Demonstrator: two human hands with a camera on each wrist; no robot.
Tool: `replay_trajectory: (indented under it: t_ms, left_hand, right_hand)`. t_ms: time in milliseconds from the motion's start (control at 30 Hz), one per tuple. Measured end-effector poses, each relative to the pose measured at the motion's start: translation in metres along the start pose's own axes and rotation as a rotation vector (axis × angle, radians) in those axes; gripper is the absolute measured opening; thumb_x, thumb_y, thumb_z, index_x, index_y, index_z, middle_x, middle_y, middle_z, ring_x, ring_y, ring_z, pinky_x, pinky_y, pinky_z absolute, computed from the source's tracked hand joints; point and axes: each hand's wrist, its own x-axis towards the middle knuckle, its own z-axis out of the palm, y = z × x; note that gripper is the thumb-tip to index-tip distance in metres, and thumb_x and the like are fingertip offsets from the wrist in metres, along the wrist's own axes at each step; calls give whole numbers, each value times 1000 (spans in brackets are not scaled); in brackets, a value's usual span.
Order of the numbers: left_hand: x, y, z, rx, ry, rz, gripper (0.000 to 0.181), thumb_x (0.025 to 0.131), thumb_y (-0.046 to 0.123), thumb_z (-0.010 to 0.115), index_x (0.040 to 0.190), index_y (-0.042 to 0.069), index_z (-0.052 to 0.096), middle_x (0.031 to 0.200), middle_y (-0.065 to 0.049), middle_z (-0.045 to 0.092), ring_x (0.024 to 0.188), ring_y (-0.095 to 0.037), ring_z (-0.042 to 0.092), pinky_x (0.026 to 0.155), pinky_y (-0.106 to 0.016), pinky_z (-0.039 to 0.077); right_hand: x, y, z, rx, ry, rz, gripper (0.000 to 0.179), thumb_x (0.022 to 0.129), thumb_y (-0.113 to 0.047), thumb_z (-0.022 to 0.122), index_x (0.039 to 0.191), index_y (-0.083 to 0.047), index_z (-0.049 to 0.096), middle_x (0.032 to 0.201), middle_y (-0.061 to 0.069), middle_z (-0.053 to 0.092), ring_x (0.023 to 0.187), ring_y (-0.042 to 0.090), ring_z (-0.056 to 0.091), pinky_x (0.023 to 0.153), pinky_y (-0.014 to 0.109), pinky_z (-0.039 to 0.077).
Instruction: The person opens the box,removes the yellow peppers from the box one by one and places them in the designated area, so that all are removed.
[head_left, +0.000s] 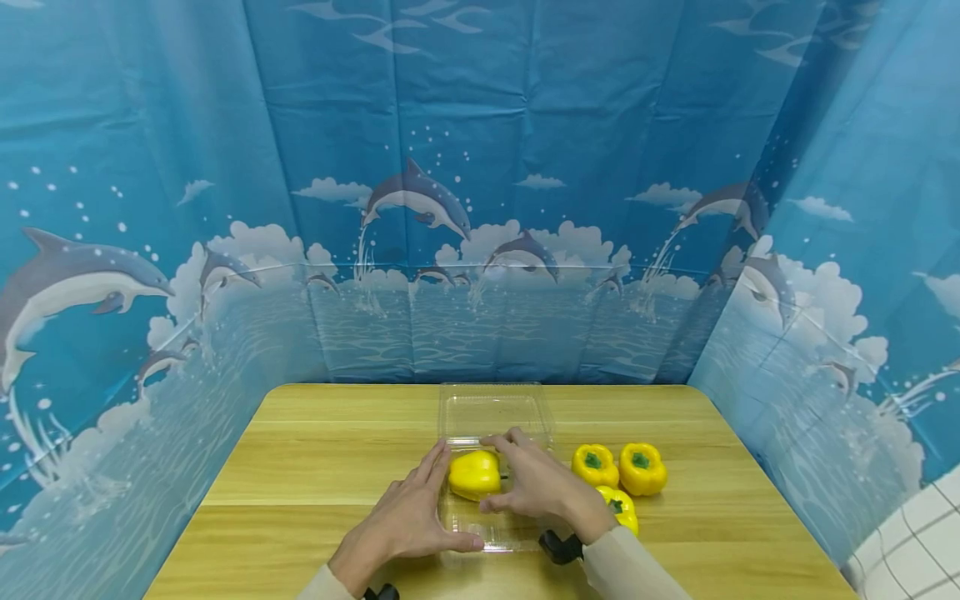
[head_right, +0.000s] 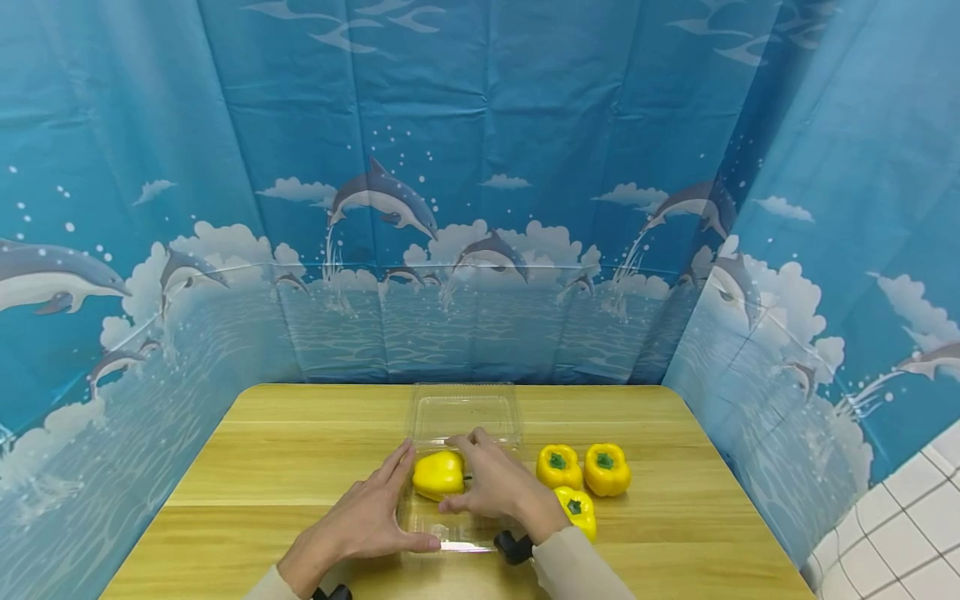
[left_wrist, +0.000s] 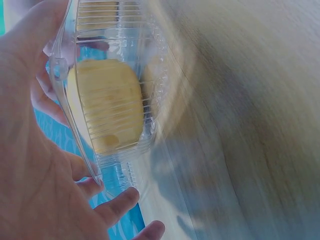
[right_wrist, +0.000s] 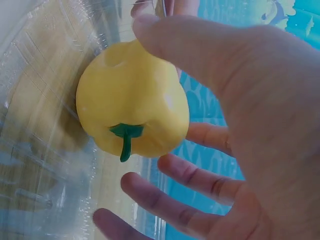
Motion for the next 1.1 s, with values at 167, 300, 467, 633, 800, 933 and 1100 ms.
replay_trajectory:
  t_ms: [167, 300, 467, 633, 800, 933, 1100]
  left_hand:
    - [0, -1, 1, -3, -2, -5, 145, 85, 90, 84, 189, 15, 16, 200, -7, 6, 165, -58, 50, 126, -89, 41]
    - [-1, -1, 2, -5, -2, -7, 145, 86, 88, 85, 189, 14, 16, 200, -7, 6, 165, -58, 51, 126, -90, 41]
    - [-1, -1, 2, -9, -3, -4, 144, 86, 89, 84, 189, 14, 16, 200, -7, 6, 165, -58, 50, 126, -90, 40]
    - [0, -1, 2, -8, -3, -1, 144, 86, 89, 84, 189, 14, 16, 200, -7, 6, 165, -57, 50, 126, -89, 41]
    - [0, 0, 2, -5, -3, -1, 144, 86, 88, 85, 189, 14, 15, 200, -7, 6, 165, -57, 51, 126, -89, 42]
    - [-1, 0, 2, -6, -4, -3, 144, 87, 86, 86, 189, 14, 15, 200, -7, 6, 165, -57, 50, 126, -89, 42]
    - [-1, 1, 1, -9, -5, -5, 144, 87, 84, 87, 189, 14, 15, 200, -7, 5, 165, -58, 50, 126, -89, 42]
  right_hand:
    - [4, -1, 4, -52, 11, -10, 87, 93, -50, 101, 164, -17, 64, 144, 10, 66, 112, 22, 70, 96, 52, 68]
    - [6, -1, 9, -77, 5, -13, 83, 93, -49, 100, 161, -16, 66, 145, 10, 68, 114, 23, 72, 100, 51, 68]
    - [6, -1, 11, -65, -1, -1, 79, 95, -47, 99, 158, -12, 67, 150, 14, 68, 120, 29, 75, 105, 54, 69]
    - [6, -2, 11, -55, 1, 6, 78, 96, -46, 99, 157, -11, 66, 151, 15, 67, 119, 30, 75, 103, 54, 69]
    - [6, 0, 13, -55, 6, 8, 78, 95, -47, 99, 157, -12, 67, 151, 15, 68, 119, 31, 76, 103, 55, 69]
    - [5, 0, 14, -51, 11, 9, 78, 95, -48, 99, 157, -12, 67, 150, 15, 68, 116, 30, 76, 101, 54, 69]
    - [4, 0, 14, -49, 18, 8, 79, 95, -49, 99, 157, -11, 67, 150, 15, 69, 116, 29, 76, 101, 54, 69]
